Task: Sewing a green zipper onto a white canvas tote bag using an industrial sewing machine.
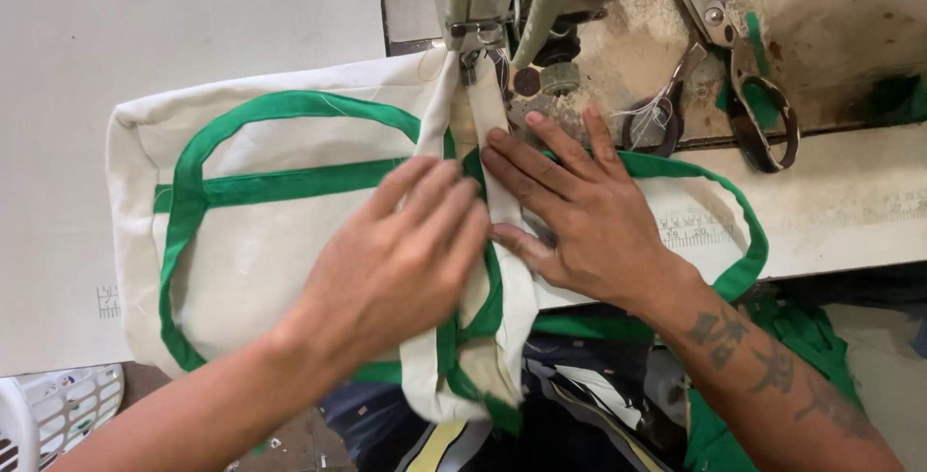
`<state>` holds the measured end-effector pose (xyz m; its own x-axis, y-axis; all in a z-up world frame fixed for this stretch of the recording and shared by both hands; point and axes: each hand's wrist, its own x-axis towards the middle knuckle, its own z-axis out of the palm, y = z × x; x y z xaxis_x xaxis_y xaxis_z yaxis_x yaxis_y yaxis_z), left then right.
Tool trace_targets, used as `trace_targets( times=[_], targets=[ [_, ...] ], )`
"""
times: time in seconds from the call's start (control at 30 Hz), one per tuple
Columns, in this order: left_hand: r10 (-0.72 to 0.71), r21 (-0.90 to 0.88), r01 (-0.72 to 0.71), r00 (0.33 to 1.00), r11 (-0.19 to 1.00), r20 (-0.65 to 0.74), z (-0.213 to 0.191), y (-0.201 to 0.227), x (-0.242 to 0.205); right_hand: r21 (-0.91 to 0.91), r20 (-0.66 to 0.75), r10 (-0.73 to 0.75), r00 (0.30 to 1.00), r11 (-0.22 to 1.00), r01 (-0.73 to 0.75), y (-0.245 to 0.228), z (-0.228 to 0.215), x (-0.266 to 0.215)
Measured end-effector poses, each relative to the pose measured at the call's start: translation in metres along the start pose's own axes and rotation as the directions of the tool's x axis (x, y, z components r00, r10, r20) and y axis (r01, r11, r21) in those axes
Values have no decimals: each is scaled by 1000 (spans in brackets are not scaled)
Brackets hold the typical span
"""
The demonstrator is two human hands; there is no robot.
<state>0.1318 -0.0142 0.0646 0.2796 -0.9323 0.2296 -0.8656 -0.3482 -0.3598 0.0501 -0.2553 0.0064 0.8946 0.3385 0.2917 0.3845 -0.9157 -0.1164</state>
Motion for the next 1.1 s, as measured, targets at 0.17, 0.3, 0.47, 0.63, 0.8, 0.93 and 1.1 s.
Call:
trace_targets(
  times=[0.17,0.3,0.47,0.63,0.8,0.93,1.1],
  targets=[
    [-47,-209,24,993,978,-105,18,-16,-7,34,15,6,1000,999,-7,0,-4,-1],
    [26,-266,-44,997,963,-71,21,-23,-3,169,-27,28,999,985,-23,4,-4,-5],
    [38,-150,-45,998,988,-51,20,-14,-2,186,-72,12,997,983,1,2,-4,-7],
    [-86,-146,64,985,987,-149,17,2,-7,-36,28,-15,999,999,16,-7,-6,-4],
    [-105,-176,78,983,981,-149,20,5,-8,-72,76,3,997,997,2,-12,-7,-3],
    [-78,-146,59,989,987,-128,22,2,-8,45,104,126,987,990,-132,-37,-28,-17],
    [-114,-218,83,984,973,-136,29,9,-12,373,235,596,768,674,-637,-107,-18,-120]
  ],
)
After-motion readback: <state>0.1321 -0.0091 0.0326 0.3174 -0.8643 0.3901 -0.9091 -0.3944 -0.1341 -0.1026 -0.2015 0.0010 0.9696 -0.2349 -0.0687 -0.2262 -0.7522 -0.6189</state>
